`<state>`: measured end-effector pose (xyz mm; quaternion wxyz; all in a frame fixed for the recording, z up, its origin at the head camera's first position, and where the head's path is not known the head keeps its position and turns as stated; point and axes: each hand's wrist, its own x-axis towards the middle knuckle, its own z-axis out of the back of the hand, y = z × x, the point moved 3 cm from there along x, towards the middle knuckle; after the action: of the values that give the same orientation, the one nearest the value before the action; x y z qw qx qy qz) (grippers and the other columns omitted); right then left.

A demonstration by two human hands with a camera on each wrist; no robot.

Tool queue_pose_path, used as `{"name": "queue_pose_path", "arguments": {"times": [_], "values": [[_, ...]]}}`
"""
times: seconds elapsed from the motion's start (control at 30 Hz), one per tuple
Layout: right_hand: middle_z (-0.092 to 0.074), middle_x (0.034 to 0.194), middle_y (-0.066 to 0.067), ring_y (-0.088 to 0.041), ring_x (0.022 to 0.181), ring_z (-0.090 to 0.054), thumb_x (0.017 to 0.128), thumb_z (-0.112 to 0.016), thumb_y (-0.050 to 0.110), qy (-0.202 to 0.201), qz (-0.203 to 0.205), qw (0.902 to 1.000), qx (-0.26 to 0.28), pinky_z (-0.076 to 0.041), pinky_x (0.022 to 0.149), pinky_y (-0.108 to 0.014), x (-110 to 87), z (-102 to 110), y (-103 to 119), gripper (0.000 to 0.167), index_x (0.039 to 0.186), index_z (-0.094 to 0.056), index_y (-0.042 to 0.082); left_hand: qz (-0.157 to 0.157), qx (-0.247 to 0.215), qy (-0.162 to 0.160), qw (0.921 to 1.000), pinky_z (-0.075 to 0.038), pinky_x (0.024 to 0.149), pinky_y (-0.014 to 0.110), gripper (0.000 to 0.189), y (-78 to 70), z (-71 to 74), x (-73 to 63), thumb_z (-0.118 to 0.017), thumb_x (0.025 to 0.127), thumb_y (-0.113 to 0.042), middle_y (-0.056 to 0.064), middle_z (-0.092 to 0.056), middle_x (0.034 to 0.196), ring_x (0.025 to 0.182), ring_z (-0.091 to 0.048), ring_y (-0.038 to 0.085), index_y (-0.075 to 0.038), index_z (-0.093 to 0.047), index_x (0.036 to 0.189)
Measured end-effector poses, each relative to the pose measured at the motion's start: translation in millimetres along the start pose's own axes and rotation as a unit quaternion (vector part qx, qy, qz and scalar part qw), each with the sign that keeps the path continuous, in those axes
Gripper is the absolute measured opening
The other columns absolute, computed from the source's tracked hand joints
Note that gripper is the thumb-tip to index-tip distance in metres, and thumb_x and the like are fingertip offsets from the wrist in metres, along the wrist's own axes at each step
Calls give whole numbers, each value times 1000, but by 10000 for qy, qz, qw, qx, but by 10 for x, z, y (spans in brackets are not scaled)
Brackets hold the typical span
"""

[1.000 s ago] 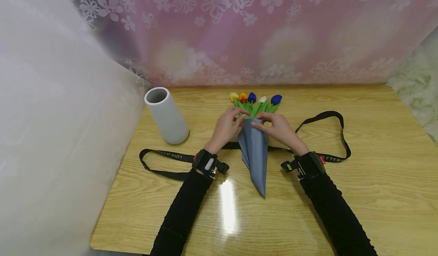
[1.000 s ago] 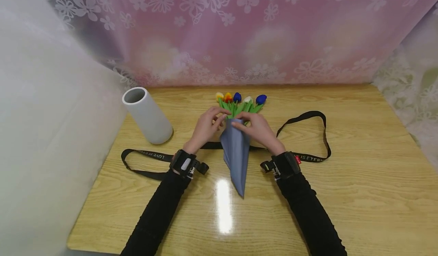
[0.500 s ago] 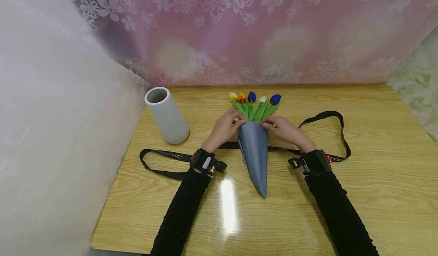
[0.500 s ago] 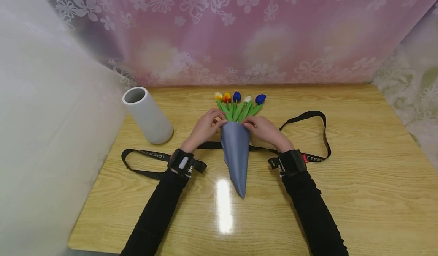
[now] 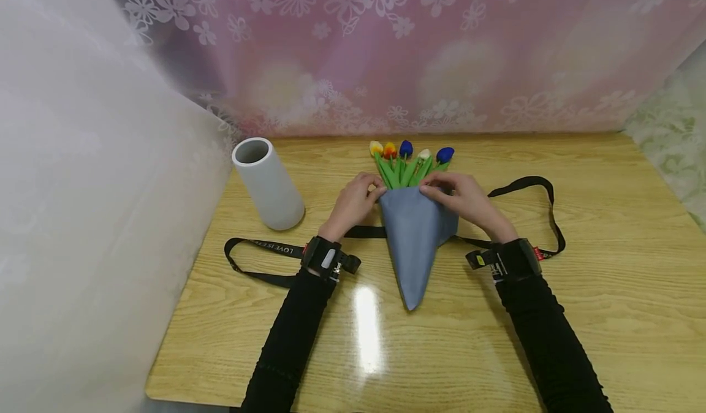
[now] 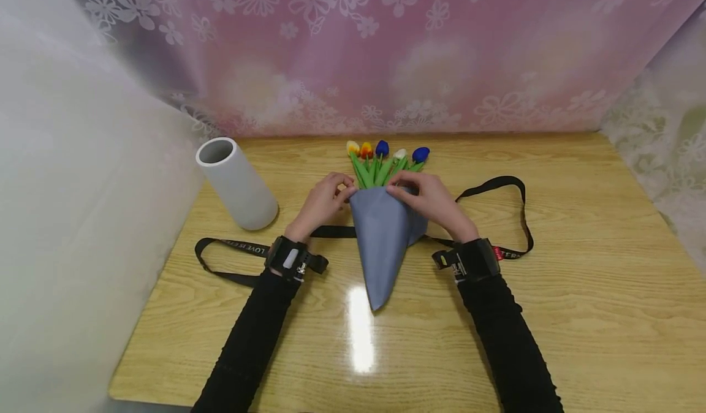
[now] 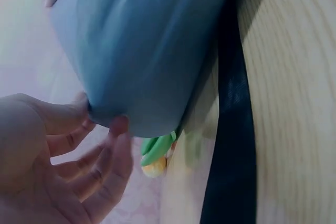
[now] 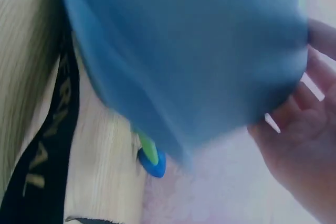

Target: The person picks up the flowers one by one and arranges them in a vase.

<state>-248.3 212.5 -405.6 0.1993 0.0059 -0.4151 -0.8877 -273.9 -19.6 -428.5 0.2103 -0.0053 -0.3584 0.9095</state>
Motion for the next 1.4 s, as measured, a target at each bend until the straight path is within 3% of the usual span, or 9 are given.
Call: {"name": "queue_pose_path", "arguments": {"times": [0.17, 0.27, 0.43, 0.6, 0.87, 1.0, 1.13, 1.3, 1.4], "values": [[-72, 100, -12, -26, 86, -65, 100, -67, 26, -330, 311, 9969, -642, -49, 74, -39, 41, -74, 128, 20, 111, -74, 10, -575, 48, -19, 9983, -48, 70, 32, 34, -155, 28, -15, -52, 107, -38, 10, -61, 127, 80, -57, 19, -14, -68, 125], [-71, 99, -13, -27, 83, -64, 103, -62, 29, -342, 192, 9974, -611, -49, 71, -41, 50, -73, 159, 25, 118, -71, 11, -938, -63, 153, 9955, -43, 63, 29, 31, -248, 41, -18, -57, 105, -37, 8, -65, 115, 71, -52, 16, -15, -69, 122], [-70, 105, -16, -29, 87, -65, 107, -53, 37, -90, -282, 9963, -812, -50, 75, -45, 13, 62, 65, 35, 122, -69, 10, -838, -200, 231, 9960, -45, 59, 26, 17, -241, 110, -22, -62, 102, -27, 3, -70, 96, 64, -57, 12, -15, -71, 110], [-69, 116, -15, -29, 90, -65, 102, -59, 44, 366, -614, 9913, -1106, -50, 76, -44, -85, 225, -58, 36, 120, -71, 14, -615, -279, 330, 9972, -52, 70, 26, 14, -128, 181, -38, -63, 102, -25, 1, -72, 102, 79, -65, 14, -15, -72, 106], [-66, 118, -9, -19, 113, -57, 100, -67, 23, 83, -311, 9979, 555, -47, 89, -39, -159, 359, 184, 35, 135, -63, 18, -494, -412, 277, 9975, -54, 77, 30, 28, -71, 265, -53, -54, 106, -35, 2, -73, 104, 86, -68, 20, -15, -73, 113], [-61, 132, -12, -20, 131, -48, 105, -58, 20, 200, 9, 9881, 1522, -40, 103, -43, -151, 273, 408, 40, 145, -54, 15, -363, -638, 255, 9970, -54, 70, 31, 40, -97, 286, -70, -45, 108, -41, 4, -72, 100, 79, -68, 23, -13, -72, 114], [-49, 146, -14, -27, 147, -30, 110, -45, 32, 619, 333, 9718, 2249, -15, 119, -62, -151, 125, 590, 48, 154, -41, 16, -368, -656, 209, 9969, -52, 67, 30, 45, -173, 322, -86, -39, 109, -43, 5, -70, 92, 71, -64, 17, -12, -71, 114], [-17, 168, -3, -26, 156, -3, 102, -46, 57, 940, 420, 9693, 2233, -2, 118, -72, -173, -20, 708, 70, 161, -29, 22, -385, -940, 77, 9948, -52, 64, 33, 48, -275, 453, -145, -33, 111, -43, 9, -69, 91, 67, -61, 20, -13, -70, 118], [-9, 170, 1, -25, 157, 1, 103, -47, 55, 947, 393, 9731, 2065, -4, 118, -72, -188, -46, 719, 69, 161, -27, 24, -326, -1077, -35, 9936, -52, 65, 33, 52, -266, 574, -202, -32, 110, -45, 7, -70, 91, 68, -63, 24, -13, -72, 116]]}}
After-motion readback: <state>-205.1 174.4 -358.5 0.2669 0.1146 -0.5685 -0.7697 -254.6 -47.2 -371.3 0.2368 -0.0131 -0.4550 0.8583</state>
